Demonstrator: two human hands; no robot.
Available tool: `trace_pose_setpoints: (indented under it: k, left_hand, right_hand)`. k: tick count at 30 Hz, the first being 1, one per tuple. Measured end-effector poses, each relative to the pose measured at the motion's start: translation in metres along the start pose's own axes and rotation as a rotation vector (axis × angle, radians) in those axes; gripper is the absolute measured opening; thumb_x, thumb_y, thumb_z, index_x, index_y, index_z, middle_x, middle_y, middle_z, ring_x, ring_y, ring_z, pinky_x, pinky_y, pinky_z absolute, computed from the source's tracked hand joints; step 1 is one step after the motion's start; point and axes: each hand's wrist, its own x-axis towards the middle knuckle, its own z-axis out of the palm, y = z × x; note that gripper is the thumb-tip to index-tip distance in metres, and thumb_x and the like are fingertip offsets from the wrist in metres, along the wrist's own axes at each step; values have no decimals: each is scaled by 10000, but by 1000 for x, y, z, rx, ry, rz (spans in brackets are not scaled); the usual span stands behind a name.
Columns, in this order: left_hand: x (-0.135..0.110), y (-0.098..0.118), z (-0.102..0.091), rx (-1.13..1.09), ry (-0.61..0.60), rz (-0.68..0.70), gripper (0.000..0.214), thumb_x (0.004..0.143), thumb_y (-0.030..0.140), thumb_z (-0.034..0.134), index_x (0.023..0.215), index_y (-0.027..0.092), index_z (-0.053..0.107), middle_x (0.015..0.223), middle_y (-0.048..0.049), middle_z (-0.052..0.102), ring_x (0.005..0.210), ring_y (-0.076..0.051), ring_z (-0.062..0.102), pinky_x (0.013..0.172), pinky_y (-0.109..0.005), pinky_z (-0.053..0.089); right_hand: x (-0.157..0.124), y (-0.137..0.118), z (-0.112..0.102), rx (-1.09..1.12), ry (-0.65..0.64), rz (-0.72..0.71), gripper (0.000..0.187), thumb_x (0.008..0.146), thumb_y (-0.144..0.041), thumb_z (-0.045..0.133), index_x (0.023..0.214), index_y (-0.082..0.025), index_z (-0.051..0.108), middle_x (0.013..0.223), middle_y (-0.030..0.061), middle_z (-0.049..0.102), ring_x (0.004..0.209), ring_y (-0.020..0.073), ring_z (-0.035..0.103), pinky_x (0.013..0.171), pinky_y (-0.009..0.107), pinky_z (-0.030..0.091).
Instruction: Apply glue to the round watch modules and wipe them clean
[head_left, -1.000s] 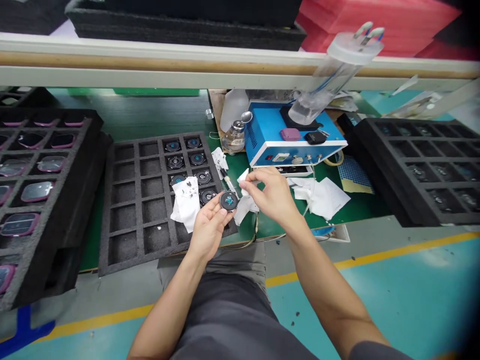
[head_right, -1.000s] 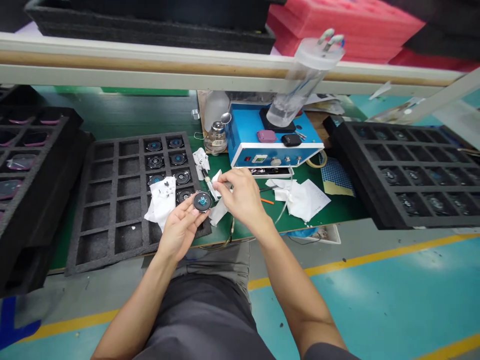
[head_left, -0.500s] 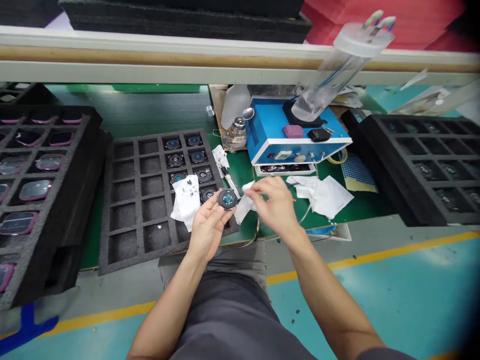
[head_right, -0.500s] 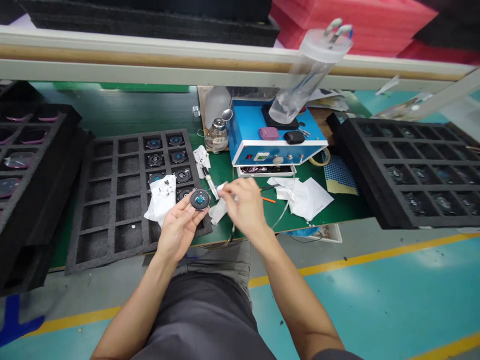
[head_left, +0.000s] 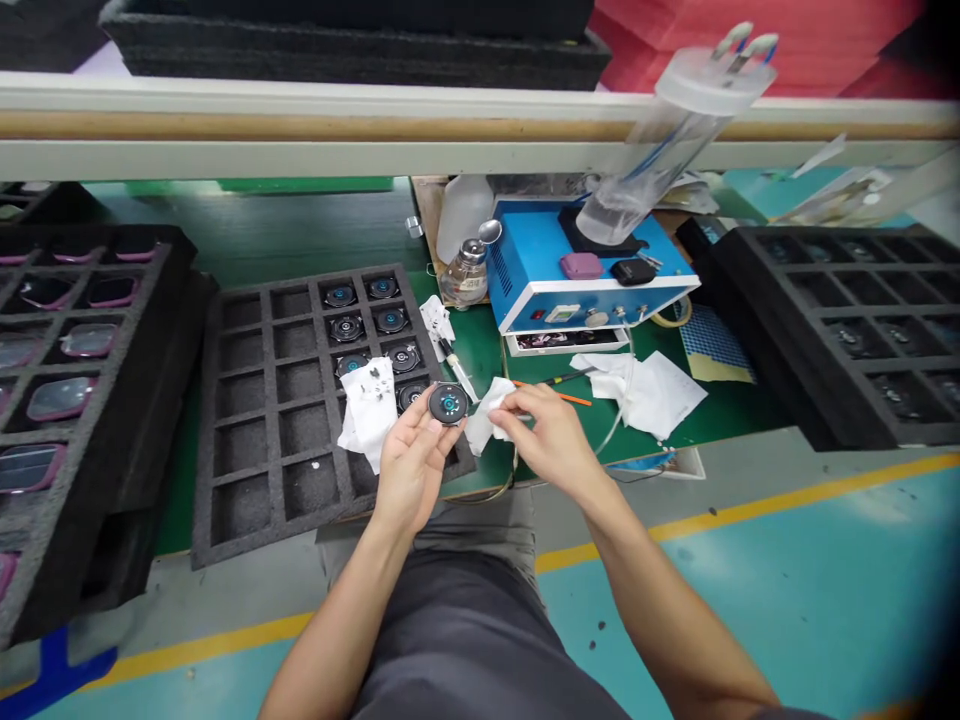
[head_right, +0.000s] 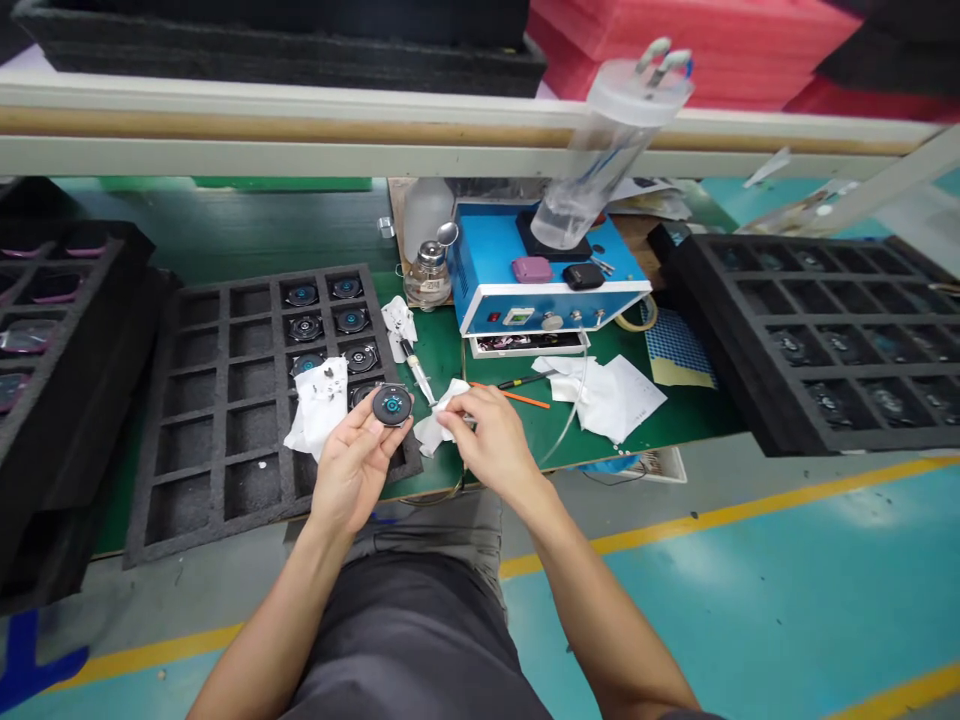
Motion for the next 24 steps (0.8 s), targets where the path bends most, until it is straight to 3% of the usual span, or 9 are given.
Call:
trace_pose_setpoints:
  k: [3,5,10,14,17,21,24]
  left_hand:
    - [2,1,1,2,1,-5,379,813,211,787,1184,175,720,1246,-99,735,1186,-244,676,1080,-408,507]
    - [2,2,1,5,2,-9,369,814,209,785,1177,176,722,1247,-94,734,1170,-233,682,1068,-391,515]
    - [0,4,2,79,-55,-90,402,810,214,799,1201,169,717,1230,-94,737,1075,-194,706,985,-317,550]
    - [-2,6,1,78,-80,-116,386,808,218,804,1182,156,728,1190,-101,748,1075,-206,705,1003,-356,556]
    - [-1,7,1,52,-65,-113,370,800,199,806,1162,161,736,1178,-94,754,1070,-203,710,1022,-366,553]
    - [4,7,4,63,-53,-103,385,795,187,805,1173,172,733,1201,-100,751,1115,-217,703,1033,-370,549]
    - [6,10,10,110,-49,-84,394,785,198,812,1172,181,737,1243,-103,740,1148,-228,694,1014,-353,562]
  right_hand:
    - [-11,-2,-10,1,73,25,149,917,-246,650,771,-233,623,782,13,658,813,212,571,755,352,427]
    - [-11,-14,-7,12,80,-33,160,927,-249,645,772,-236,607,787,15,651,815,210,563,758,353,432]
    - [12,-31,9,20,97,-177,175,958,-261,603,784,-236,600,821,30,653,821,211,557,766,354,449]
    - [21,-5,-6,-149,234,-57,164,936,-274,606,780,-228,629,844,52,683,861,246,585,806,385,452]
    - [11,18,-23,-254,152,81,139,917,-282,609,796,-228,650,822,55,701,849,270,603,780,398,458]
    - [-4,20,-25,-236,110,197,143,910,-275,602,1015,-224,685,969,80,753,952,298,646,840,440,504]
    - [-5,-4,-17,-65,140,55,334,888,-282,654,1212,-198,639,1174,113,726,1071,270,659,949,423,531]
